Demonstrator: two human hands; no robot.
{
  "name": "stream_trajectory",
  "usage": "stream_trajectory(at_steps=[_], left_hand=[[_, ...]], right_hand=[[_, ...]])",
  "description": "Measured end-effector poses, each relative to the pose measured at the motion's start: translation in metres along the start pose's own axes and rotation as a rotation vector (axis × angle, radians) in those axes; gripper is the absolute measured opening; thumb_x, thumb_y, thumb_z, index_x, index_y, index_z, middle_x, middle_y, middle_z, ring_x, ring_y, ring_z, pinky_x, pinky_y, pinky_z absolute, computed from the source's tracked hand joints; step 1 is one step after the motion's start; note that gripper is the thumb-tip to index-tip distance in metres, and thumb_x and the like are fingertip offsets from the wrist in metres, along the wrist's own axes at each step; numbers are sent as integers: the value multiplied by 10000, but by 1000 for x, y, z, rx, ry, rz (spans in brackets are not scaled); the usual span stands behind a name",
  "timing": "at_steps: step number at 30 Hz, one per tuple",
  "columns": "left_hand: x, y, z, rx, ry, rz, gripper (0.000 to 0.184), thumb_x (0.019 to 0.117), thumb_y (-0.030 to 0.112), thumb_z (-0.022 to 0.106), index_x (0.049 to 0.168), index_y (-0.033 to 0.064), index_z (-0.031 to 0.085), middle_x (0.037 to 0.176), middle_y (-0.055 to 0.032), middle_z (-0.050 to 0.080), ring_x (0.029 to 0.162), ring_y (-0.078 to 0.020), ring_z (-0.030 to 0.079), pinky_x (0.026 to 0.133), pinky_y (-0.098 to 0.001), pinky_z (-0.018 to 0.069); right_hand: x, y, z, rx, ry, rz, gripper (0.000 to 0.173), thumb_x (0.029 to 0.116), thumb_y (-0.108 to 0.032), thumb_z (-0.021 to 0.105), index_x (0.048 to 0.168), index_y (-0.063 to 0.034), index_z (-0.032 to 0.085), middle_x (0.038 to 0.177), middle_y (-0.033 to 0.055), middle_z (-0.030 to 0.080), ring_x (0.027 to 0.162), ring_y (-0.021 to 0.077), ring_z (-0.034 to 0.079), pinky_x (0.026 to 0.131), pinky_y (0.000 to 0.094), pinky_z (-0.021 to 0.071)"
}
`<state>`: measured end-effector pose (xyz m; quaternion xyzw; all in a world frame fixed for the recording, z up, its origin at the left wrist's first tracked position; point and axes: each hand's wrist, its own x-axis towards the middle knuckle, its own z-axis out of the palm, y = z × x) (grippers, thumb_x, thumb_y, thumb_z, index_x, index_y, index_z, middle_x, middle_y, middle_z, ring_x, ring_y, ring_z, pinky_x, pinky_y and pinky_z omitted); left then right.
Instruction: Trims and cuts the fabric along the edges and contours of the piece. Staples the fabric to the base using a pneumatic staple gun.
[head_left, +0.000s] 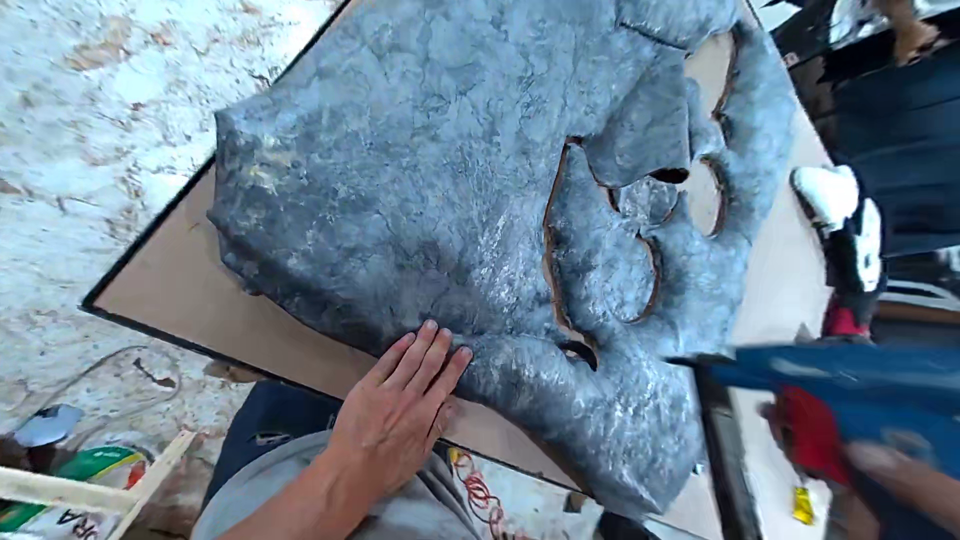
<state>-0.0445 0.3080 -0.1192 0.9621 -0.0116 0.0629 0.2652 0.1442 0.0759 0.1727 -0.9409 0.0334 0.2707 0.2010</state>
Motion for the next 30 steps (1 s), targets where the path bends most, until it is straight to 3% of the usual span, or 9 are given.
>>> stream_trajectory(at_steps=[3, 6, 9, 16, 20, 30], left_hand=[[0, 5, 1, -19, 29, -60, 521, 1096, 422, 256, 1535, 278, 497, 1617, -59, 440, 1543, -265, 321, 1237, -494, 295], [-1, 10, 3, -24, 42, -147, 493, 1086, 426, 282, 1531, 361, 483, 1634, 19, 418, 1561, -224, 276, 1237, -537, 240], [-1, 13, 5, -60, 74, -190, 473, 1080, 411, 320, 1519, 377, 493, 1629, 41, 424, 1558, -205, 280, 1231, -579, 196], [-3, 12, 10, -109, 139, -198, 475, 1078, 415, 327, 1509, 348, 516, 1599, 60, 464, 1547, -167, 296, 1241, -543, 178], [-3, 12, 9, -109, 122, -198, 471, 1079, 400, 328, 1506, 346, 517, 1593, 59, 472, 1544, -173, 305, 1235, -546, 190], [0, 9, 4, -94, 91, -188, 472, 1077, 400, 327, 1497, 337, 533, 1581, 56, 488, 1536, -173, 316, 1216, -526, 200]], right_hand=[[54, -74, 38, -67, -323, 3, 266, 968, -191, 559, 1224, -127, 533, 853, 103, 724, 519, 225, 675, 464, 374, 606], [96, -122, 84, -198, -544, 42, 185, 1036, -247, 548, 1179, -131, 562, 759, 148, 692, 494, 265, 664, 443, 378, 597], [118, -150, 114, -325, -694, 133, 206, 1063, -249, 523, 1233, -135, 545, 837, 152, 702, 508, 269, 670, 455, 375, 605], [128, -168, 141, -376, -729, 249, 184, 1104, -192, 436, 1228, -97, 533, 863, 147, 687, 485, 223, 646, 433, 329, 578], [143, -179, 146, -422, -790, 296, 183, 1087, -209, 501, 1221, -95, 552, 912, 157, 717, 512, 261, 673, 452, 376, 607], [152, -196, 155, -494, -845, 322, 148, 1087, -202, 506, 1135, -71, 556, 861, 115, 739, 494, 248, 675, 422, 356, 592]])
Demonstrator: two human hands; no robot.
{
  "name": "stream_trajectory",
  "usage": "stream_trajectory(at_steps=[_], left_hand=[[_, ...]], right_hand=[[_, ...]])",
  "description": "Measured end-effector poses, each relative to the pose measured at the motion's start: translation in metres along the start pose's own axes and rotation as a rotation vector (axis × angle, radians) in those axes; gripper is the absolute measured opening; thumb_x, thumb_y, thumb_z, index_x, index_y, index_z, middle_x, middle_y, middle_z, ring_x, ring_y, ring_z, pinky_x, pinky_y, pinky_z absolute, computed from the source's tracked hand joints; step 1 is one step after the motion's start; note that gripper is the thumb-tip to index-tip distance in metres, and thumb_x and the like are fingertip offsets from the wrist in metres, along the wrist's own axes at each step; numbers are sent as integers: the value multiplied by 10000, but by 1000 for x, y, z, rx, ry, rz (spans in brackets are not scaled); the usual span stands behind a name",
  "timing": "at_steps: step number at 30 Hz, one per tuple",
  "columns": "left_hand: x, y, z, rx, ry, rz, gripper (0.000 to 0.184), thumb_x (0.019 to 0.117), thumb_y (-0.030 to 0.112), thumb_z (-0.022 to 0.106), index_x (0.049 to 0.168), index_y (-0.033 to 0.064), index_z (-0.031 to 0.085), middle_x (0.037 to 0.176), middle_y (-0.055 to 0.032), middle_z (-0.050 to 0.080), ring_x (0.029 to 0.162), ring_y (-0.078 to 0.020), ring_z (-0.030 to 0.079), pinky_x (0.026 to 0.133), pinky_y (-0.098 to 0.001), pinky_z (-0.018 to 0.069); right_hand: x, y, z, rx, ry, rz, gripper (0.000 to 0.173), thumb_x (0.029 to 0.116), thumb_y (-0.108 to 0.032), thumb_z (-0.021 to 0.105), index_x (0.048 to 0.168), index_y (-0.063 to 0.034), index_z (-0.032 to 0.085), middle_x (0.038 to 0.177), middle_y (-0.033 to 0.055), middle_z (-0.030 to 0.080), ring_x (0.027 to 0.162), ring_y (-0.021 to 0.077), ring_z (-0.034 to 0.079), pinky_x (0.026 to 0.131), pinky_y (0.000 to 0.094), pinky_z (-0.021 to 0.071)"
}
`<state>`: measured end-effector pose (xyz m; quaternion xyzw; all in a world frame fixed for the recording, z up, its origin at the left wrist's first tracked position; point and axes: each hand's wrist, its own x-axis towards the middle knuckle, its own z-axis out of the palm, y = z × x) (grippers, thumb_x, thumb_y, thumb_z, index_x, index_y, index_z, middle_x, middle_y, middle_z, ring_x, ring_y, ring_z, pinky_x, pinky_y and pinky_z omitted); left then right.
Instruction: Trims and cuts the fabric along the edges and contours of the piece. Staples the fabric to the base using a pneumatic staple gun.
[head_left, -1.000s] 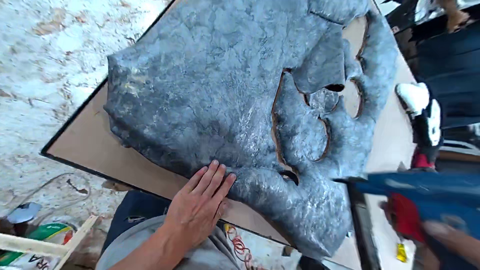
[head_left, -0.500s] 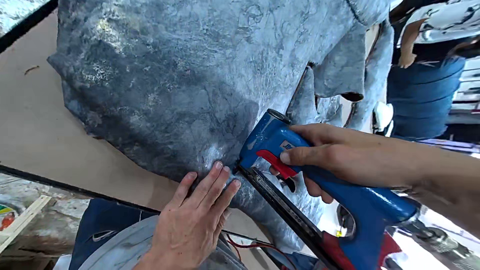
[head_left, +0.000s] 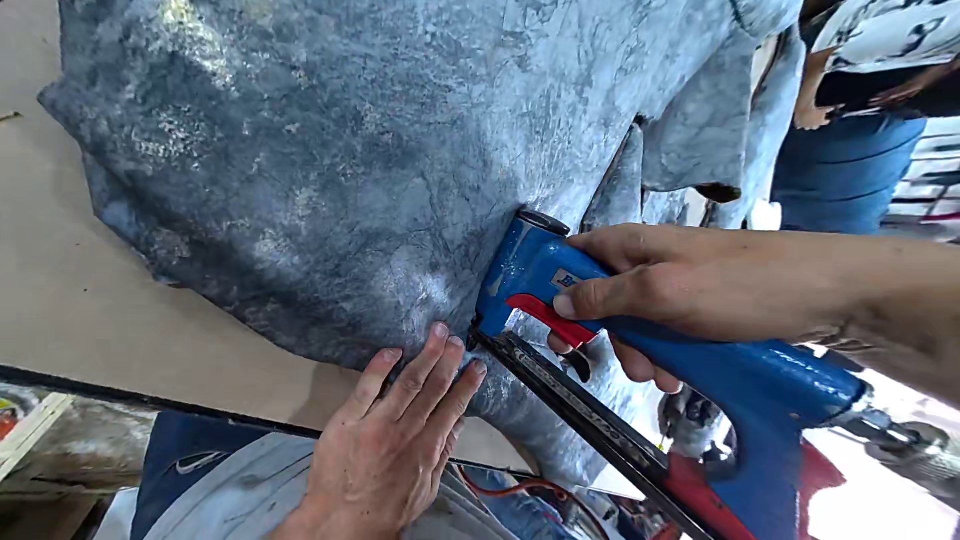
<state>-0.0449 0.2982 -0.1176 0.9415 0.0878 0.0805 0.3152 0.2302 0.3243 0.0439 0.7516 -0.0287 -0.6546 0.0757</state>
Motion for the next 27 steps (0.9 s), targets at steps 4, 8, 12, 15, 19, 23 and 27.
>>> stream_trajectory(at_steps=[4, 8, 12, 15, 19, 23, 27], left_hand=[[2, -1, 0, -3, -4, -5, 470, 1079, 405, 318, 1490, 347, 538, 1565, 61, 507, 1525, -177, 338, 1207, -529, 222], [1, -1, -1, -18, -16, -10, 469, 1078, 410, 320, 1489, 350, 538, 1576, 60, 493, 1533, -180, 323, 1213, -527, 212], [3, -2, 0, -31, -9, -4, 461, 1074, 412, 335, 1479, 355, 549, 1563, 45, 508, 1530, -192, 330, 1213, -521, 218], [3, -1, -2, -35, -12, -11, 460, 1077, 422, 323, 1467, 367, 562, 1546, 35, 528, 1527, -202, 337, 1212, -527, 219], [1, -6, -4, -38, -30, 30, 469, 1076, 410, 327, 1485, 343, 546, 1568, 13, 503, 1542, -214, 308, 1223, -545, 210], [-2, -24, -17, 93, 4, 155, 485, 1046, 196, 409, 1521, 177, 501, 1550, -10, 530, 1495, -198, 404, 1207, -488, 309], [9, -34, -39, 343, -14, 269, 466, 1010, 58, 472, 1459, 145, 559, 1436, -48, 612, 1333, -219, 557, 1043, -432, 443]], right_hand=[[0, 4, 2, 58, -5, -17, 158, 1088, -204, 501, 1144, -64, 550, 838, 136, 702, 485, 246, 657, 421, 366, 591], [1, 14, 3, 195, -23, -30, 177, 1086, -208, 477, 1182, -79, 550, 904, 161, 724, 487, 265, 663, 421, 383, 590], [1, 19, 3, 260, -47, -48, 181, 1072, -211, 470, 1166, -82, 556, 920, 164, 731, 483, 263, 659, 416, 382, 583], [3, 19, 4, 259, -46, -56, 183, 1083, -209, 471, 1169, -66, 546, 875, 170, 717, 483, 256, 658, 407, 368, 577], [5, 19, 4, 227, -44, -65, 194, 1090, -215, 467, 1162, -62, 562, 874, 159, 729, 504, 256, 671, 426, 359, 580], [1, 37, 7, 293, -10, -107, 197, 1086, -228, 498, 1206, -83, 555, 913, 160, 725, 498, 261, 663, 443, 380, 595], [1, 48, 11, 278, -2, -159, 194, 1092, -230, 487, 1200, -82, 550, 893, 136, 716, 501, 243, 667, 447, 368, 601]])
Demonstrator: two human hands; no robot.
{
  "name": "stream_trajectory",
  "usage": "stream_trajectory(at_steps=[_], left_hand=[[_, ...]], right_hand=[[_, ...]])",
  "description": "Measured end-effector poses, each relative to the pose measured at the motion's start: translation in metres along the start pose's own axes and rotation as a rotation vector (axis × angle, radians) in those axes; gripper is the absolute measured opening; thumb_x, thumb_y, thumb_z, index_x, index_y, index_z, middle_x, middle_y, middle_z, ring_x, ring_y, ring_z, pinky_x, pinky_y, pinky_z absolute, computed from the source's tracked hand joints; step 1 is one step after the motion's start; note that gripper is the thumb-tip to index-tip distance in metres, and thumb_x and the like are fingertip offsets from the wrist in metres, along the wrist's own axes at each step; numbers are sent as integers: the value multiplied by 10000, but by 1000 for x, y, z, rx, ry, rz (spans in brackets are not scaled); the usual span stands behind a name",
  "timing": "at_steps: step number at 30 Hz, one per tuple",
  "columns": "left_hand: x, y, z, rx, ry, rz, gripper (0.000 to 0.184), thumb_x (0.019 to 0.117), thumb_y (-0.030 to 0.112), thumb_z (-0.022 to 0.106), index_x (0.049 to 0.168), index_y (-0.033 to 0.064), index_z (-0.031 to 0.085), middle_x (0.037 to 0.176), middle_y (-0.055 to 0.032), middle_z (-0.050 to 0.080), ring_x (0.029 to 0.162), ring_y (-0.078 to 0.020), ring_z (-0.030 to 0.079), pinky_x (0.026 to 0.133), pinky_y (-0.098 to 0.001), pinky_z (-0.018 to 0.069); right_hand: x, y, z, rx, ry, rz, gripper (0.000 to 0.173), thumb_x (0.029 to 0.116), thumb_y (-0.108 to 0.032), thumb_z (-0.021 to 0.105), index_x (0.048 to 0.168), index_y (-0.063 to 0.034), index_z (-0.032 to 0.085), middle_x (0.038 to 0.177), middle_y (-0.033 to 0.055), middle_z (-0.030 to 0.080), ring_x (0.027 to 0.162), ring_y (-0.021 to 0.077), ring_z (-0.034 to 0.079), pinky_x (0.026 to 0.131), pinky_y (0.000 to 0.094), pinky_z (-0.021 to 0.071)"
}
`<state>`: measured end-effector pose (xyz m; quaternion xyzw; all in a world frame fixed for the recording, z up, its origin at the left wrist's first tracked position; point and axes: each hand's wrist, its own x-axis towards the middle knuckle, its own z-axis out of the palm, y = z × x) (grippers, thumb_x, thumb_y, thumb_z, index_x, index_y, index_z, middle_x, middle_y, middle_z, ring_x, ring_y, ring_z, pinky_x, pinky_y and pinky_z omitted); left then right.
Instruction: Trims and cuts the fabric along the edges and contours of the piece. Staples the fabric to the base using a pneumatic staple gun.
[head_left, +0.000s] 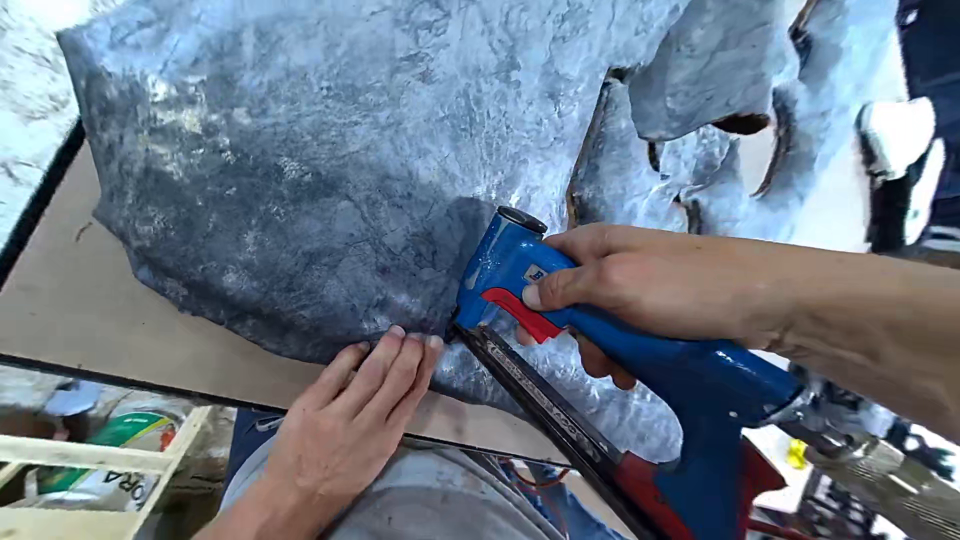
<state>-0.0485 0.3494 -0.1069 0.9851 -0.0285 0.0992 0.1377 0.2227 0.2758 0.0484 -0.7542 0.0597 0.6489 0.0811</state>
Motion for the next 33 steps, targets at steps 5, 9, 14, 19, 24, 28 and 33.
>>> stream_trajectory(at_steps=[5, 9, 14, 19, 24, 28, 33], left_hand=[[5, -21, 1, -73, 35, 59, 433, 1014, 51, 482, 1400, 176, 633, 1417, -68, 620, 1366, -247, 525, 1184, -518, 305], [4, -21, 8, -179, 62, 10, 395, 1011, 65, 495, 1355, 153, 670, 1398, -58, 649, 1370, -246, 538, 1201, -504, 316], [5, -24, 7, -245, 48, 17, 406, 1019, 41, 470, 1372, 124, 654, 1380, -68, 663, 1366, -243, 547, 1197, -485, 332], [6, -21, 8, -336, 53, -29, 399, 1014, 29, 469, 1343, 129, 671, 1354, -65, 675, 1353, -244, 558, 1179, -466, 373], [5, -21, 10, -358, 75, -29, 380, 1023, 39, 474, 1329, 132, 679, 1328, -57, 687, 1321, -240, 581, 1157, -439, 399], [5, -29, 8, -396, 127, -22, 321, 1025, 56, 504, 1275, 103, 699, 1315, -76, 698, 1302, -248, 605, 1146, -429, 433], [8, -36, 3, -383, 120, 18, 300, 1024, 55, 510, 1237, 82, 719, 1262, -91, 720, 1258, -256, 638, 1113, -410, 475]], right_hand=[[-1, 2, 0, 29, 14, 19, 214, 1092, -254, 495, 1234, -100, 539, 925, 138, 729, 505, 258, 675, 444, 383, 603], [-2, -9, 8, 63, 48, 98, 224, 1090, -262, 494, 1260, -121, 529, 947, 144, 726, 509, 260, 674, 444, 382, 605], [-3, -28, 16, 78, 68, 148, 201, 1080, -240, 504, 1214, -98, 554, 966, 156, 728, 505, 264, 671, 438, 392, 600], [2, -34, 13, 113, 31, 186, 212, 1058, -238, 505, 1213, -109, 570, 960, 171, 737, 504, 270, 667, 442, 380, 590], [3, -31, 14, 150, 18, 198, 180, 1062, -227, 507, 1174, -94, 554, 872, 158, 716, 483, 248, 647, 430, 362, 579], [0, -27, 15, 200, 32, 205, 185, 1079, -238, 493, 1187, -100, 551, 915, 157, 727, 489, 256, 657, 430, 367, 582], [-4, -24, 22, 292, 34, 204, 209, 1102, -260, 455, 1191, -89, 534, 942, 161, 728, 473, 251, 651, 427, 362, 584]])
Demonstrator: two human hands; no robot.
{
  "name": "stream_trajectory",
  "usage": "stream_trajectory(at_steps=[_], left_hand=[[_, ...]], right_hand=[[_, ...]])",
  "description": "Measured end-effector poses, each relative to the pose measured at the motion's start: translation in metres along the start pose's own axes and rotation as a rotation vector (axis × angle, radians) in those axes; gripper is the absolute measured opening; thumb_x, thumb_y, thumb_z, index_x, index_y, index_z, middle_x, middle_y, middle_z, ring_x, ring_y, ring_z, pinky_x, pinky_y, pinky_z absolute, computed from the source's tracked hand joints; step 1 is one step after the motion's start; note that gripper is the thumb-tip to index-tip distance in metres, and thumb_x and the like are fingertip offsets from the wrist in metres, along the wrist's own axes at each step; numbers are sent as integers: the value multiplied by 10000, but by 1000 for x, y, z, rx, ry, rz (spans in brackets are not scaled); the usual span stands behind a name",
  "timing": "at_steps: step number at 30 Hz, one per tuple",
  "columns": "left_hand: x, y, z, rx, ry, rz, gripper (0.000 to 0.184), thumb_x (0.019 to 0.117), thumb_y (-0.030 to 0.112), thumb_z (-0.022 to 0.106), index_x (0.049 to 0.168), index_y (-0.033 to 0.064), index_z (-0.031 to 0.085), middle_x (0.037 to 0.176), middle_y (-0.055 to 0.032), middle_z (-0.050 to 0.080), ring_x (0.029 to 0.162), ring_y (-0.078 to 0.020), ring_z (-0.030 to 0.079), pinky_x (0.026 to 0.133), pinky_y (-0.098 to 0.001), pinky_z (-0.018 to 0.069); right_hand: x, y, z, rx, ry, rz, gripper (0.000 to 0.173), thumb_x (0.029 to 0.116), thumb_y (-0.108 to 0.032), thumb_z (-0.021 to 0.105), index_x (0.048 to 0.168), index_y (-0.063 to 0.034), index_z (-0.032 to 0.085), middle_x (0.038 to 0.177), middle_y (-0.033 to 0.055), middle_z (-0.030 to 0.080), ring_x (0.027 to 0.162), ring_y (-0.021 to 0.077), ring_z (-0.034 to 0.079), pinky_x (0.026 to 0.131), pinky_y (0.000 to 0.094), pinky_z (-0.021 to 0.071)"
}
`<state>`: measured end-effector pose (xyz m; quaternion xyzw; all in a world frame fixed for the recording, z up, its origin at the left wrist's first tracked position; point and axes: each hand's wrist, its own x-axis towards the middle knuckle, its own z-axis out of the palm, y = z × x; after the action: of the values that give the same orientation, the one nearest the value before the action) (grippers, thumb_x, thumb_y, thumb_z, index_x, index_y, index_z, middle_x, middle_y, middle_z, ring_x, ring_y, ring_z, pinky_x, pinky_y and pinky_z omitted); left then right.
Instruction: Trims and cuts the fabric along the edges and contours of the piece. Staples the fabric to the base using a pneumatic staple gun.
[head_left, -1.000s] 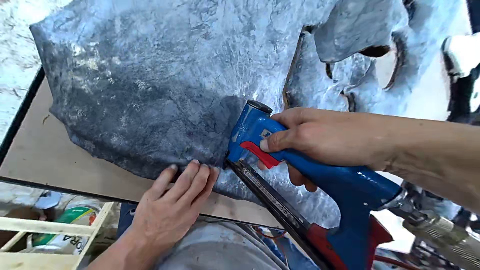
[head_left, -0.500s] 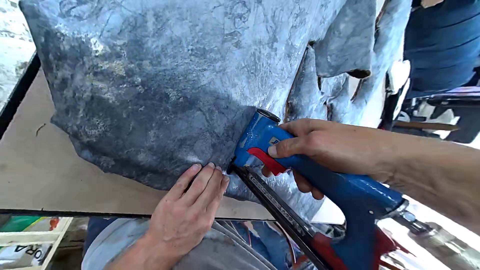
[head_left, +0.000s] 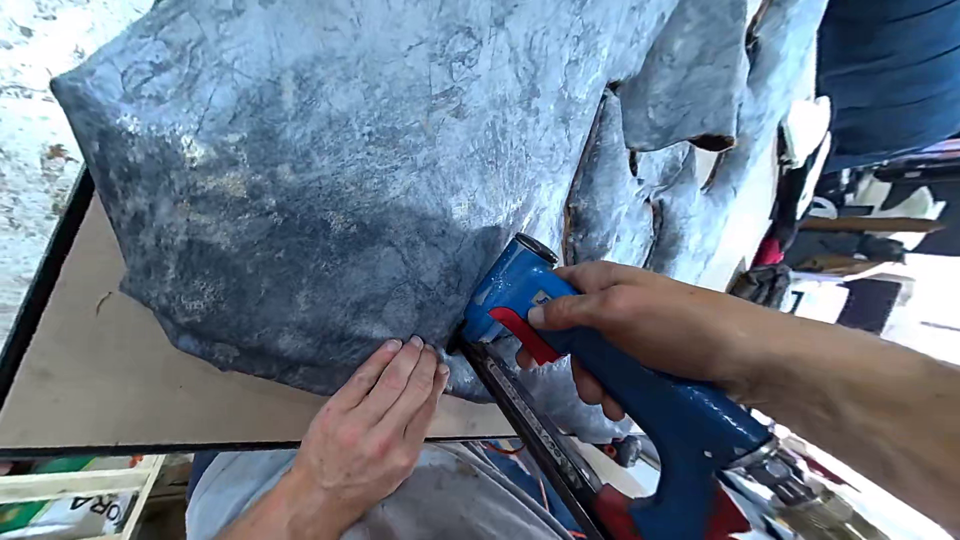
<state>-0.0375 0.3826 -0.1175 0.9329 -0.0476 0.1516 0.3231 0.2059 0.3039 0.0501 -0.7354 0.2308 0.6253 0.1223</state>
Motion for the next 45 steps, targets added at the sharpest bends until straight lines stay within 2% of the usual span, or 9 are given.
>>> stream_trajectory(at_steps=[9, 16, 20, 24, 27, 30, 33, 39, 45], left_hand=[[1, -1, 1, -12, 7, -5, 310, 1029, 53, 487, 1227, 84, 724, 1256, -74, 728, 1245, -239, 646, 1105, -386, 471], [-1, -2, 3, -2, 4, 4, 311, 1014, 61, 517, 1233, 116, 732, 1260, -70, 725, 1270, -252, 629, 1114, -407, 467], [-1, -12, -8, 16, -59, 95, 353, 1000, 59, 527, 1297, 135, 699, 1331, -63, 695, 1318, -242, 600, 1142, -421, 443], [30, -23, -50, 22, -208, 205, 297, 992, 132, 528, 1219, 130, 720, 1279, -52, 716, 1246, -245, 643, 1053, -463, 503], [68, -40, -59, 107, -362, 357, 315, 1016, 272, 519, 1206, 143, 735, 1333, -71, 677, 1337, -287, 569, 1132, -560, 411], [85, -50, -53, 137, -545, 468, 394, 1017, 423, 465, 1230, 228, 734, 1350, -41, 646, 1387, -293, 497, 1200, -612, 279], [85, -56, -52, 176, -604, 501, 412, 1003, 472, 482, 1284, 276, 710, 1386, -20, 626, 1432, -293, 449, 1227, -626, 213], [87, -45, -48, 198, -598, 471, 365, 910, 402, 600, 1212, 249, 737, 1257, 1, 677, 1327, -268, 535, 1213, -620, 235], [83, -47, -45, 172, -580, 483, 338, 976, 345, 588, 1250, 201, 722, 1279, -7, 661, 1289, -251, 558, 1215, -594, 256]], right_hand=[[1, -1, 8, 153, 67, 85, 227, 1111, -277, 431, 1207, -95, 527, 907, 151, 733, 444, 234, 632, 399, 343, 560], [13, 1, -11, 26, -17, 40, 239, 1086, -292, 478, 1179, -86, 558, 871, 163, 728, 491, 249, 659, 435, 366, 580], [-8, 60, -38, 207, 10, -153, 303, 1060, -348, 449, 1229, -145, 597, 1009, 155, 742, 479, 225, 635, 412, 352, 554], [-46, 155, -28, 639, 254, -319, 314, 1090, -273, 330, 1174, -152, 606, 952, 143, 740, 427, 149, 585, 370, 274, 504], [-44, 203, -5, 790, 331, -400, 293, 1065, -257, 360, 1239, -178, 583, 966, 149, 749, 480, 180, 636, 399, 296, 538], [-22, 224, 14, 789, 309, -486, 296, 1035, -202, 390, 1278, -162, 555, 1003, 144, 750, 514, 219, 668, 427, 335, 575], [5, 223, 20, 767, 229, -535, 304, 1001, -207, 461, 1292, -162, 536, 1007, 145, 754, 523, 254, 683, 429, 368, 588], [14, 186, 23, 690, 129, -506, 272, 1014, -272, 511, 1268, -193, 564, 977, 169, 742, 535, 296, 688, 435, 378, 592], [-3, 131, 12, 506, 122, -455, 200, 1082, -218, 444, 1233, -143, 551, 1024, 143, 734, 529, 295, 680, 433, 397, 599]])
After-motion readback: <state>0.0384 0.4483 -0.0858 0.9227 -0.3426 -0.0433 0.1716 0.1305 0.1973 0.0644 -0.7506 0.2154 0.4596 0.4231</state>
